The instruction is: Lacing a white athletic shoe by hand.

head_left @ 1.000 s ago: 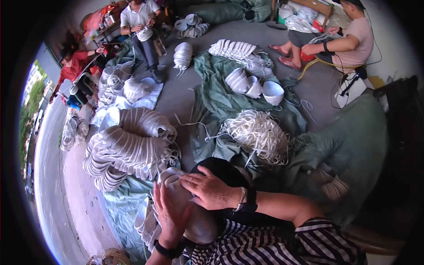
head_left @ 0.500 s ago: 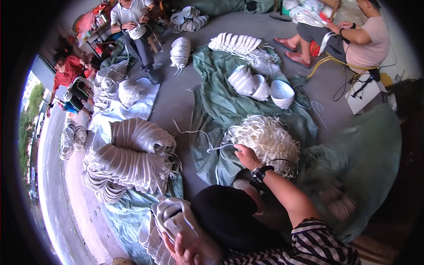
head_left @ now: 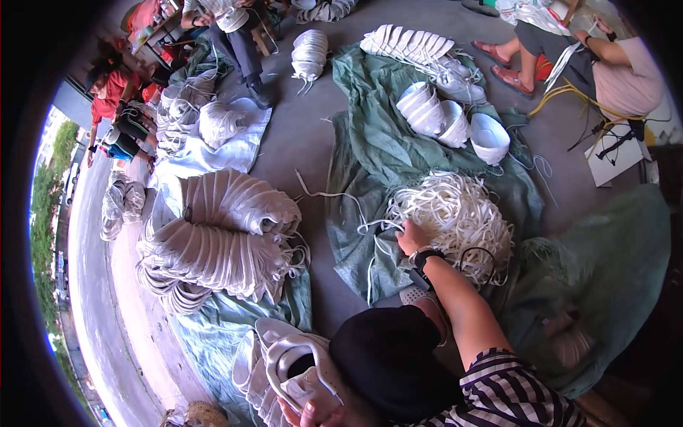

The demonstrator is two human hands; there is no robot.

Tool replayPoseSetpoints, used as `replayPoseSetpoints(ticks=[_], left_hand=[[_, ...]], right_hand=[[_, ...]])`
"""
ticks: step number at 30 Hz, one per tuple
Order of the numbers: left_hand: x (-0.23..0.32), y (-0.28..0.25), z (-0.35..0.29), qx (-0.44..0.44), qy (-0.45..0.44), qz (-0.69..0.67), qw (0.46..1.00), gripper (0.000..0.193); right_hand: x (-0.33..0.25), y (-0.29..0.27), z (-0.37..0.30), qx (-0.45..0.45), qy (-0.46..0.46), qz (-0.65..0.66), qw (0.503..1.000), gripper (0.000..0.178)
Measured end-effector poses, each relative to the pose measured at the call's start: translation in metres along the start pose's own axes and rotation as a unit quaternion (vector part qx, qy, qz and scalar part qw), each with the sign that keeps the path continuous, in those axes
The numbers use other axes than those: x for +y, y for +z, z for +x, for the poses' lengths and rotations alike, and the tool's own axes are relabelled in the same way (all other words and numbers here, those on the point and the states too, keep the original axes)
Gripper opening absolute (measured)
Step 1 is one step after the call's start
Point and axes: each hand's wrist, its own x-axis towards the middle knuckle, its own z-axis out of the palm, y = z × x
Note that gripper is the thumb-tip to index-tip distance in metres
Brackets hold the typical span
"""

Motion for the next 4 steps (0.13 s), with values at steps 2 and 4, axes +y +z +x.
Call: replayPoseSetpoints(ticks=[2, 4], left_hand=[[0.0, 0.0046, -0.0011, 0.026, 0.007, -0.005, 1.0, 0.043], [0.0029, 0.01, -0.0026, 0.055, 0.009, -0.011, 0.998, 0.044]], right_hand=[[0.0035, -0.0026, 0.0045, -0.04, -0.016, -0.055, 0.998, 0.028], [0.0083, -0.0037, 0.007, -0.082, -0.033, -0.113, 0.99, 0.03]])
